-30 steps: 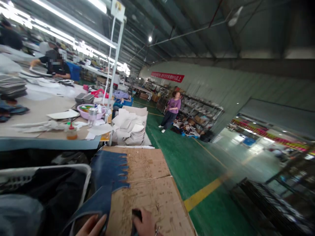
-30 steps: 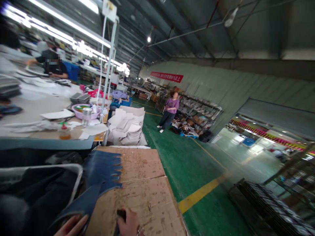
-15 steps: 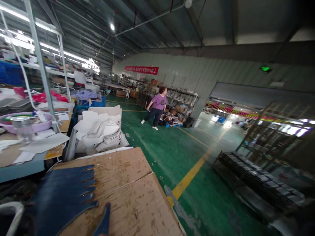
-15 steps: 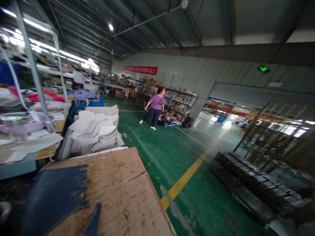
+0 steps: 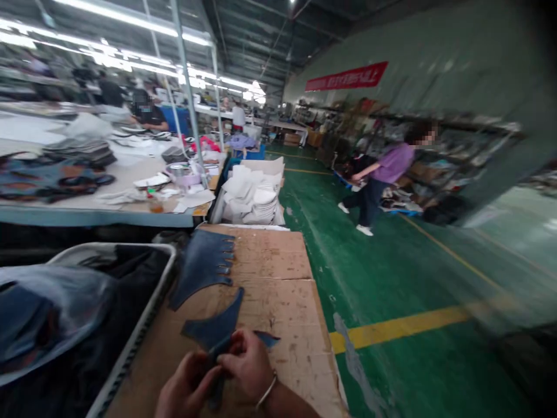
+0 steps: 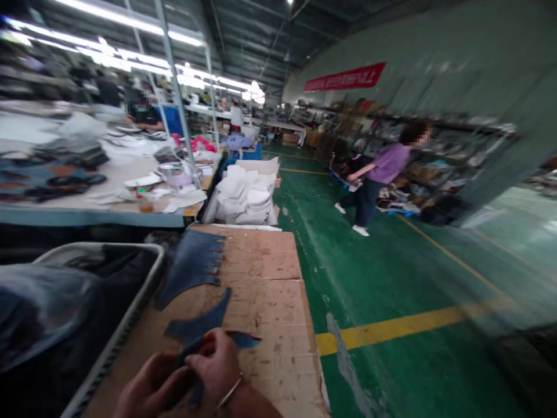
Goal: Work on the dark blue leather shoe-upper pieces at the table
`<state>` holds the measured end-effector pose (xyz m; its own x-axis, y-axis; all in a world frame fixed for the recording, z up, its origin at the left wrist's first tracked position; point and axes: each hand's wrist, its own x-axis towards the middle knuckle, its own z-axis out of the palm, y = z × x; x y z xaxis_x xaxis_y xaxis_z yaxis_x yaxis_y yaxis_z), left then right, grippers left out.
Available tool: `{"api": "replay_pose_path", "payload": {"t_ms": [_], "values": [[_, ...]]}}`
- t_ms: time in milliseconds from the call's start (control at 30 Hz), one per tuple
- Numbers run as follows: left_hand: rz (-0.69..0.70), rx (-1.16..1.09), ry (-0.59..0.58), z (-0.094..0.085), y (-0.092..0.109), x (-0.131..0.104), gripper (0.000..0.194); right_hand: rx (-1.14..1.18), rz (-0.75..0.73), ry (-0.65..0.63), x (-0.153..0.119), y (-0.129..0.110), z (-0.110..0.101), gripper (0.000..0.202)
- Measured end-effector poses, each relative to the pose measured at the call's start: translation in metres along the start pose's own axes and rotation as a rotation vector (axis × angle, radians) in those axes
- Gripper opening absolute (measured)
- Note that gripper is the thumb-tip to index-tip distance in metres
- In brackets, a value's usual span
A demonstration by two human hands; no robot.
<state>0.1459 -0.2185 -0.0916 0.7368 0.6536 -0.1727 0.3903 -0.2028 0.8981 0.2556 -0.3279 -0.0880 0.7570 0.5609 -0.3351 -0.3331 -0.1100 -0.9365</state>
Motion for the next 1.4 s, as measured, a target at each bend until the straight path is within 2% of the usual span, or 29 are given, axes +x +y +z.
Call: {"api": "replay_pose_path", "payload": {"t_ms": [67, 233, 433, 533, 667, 800, 900, 1000, 1067, 1200, 1400], "values": [[0.017, 0.008, 0.057, 0.004, -0.004, 0.001, 0.041, -0.062, -0.051, 0.046, 0.003, -0.002, 0.000, 0.030], [0.068, -0.041, 0.011, -0.003, -0.008, 0.013, 0.035, -0.007, 0.044, -0.034, 0.017, 0.009, 0.010, 0.032], [0.104, -0.100, -0.035, -0.022, -0.015, 0.033, 0.026, 0.113, 0.144, -0.072, 0.031, 0.003, 0.038, 0.048], [0.119, -0.093, -0.017, -0.035, -0.016, 0.040, 0.023, 0.175, 0.139, -0.064, 0.037, -0.005, 0.048, 0.051], [0.270, -0.017, 0.060, -0.059, -0.017, 0.050, 0.023, 0.221, 0.051, -0.026, 0.044, -0.019, 0.060, 0.057], [0.354, -0.102, -0.013, -0.076, -0.026, 0.062, 0.028, 0.267, 0.054, 0.005, 0.054, -0.031, 0.071, 0.062], [0.243, -0.207, -0.143, -0.077, -0.027, 0.064, 0.033, 0.336, 0.088, 0.009, 0.059, -0.033, 0.076, 0.054], [0.052, -0.371, -0.262, -0.072, -0.019, 0.065, 0.040, 0.389, 0.072, 0.031, 0.063, -0.030, 0.077, 0.044], [-0.018, -0.457, -0.312, -0.068, -0.011, 0.067, 0.043, 0.380, 0.058, 0.034, 0.063, -0.027, 0.077, 0.037], [-0.081, -0.559, -0.326, -0.058, -0.004, 0.072, 0.040, 0.273, 0.045, 0.072, 0.063, -0.023, 0.072, 0.029], [-0.084, -0.586, -0.318, -0.045, -0.022, 0.072, 0.030, 0.306, 0.064, 0.104, 0.058, -0.016, 0.063, 0.033]]}}
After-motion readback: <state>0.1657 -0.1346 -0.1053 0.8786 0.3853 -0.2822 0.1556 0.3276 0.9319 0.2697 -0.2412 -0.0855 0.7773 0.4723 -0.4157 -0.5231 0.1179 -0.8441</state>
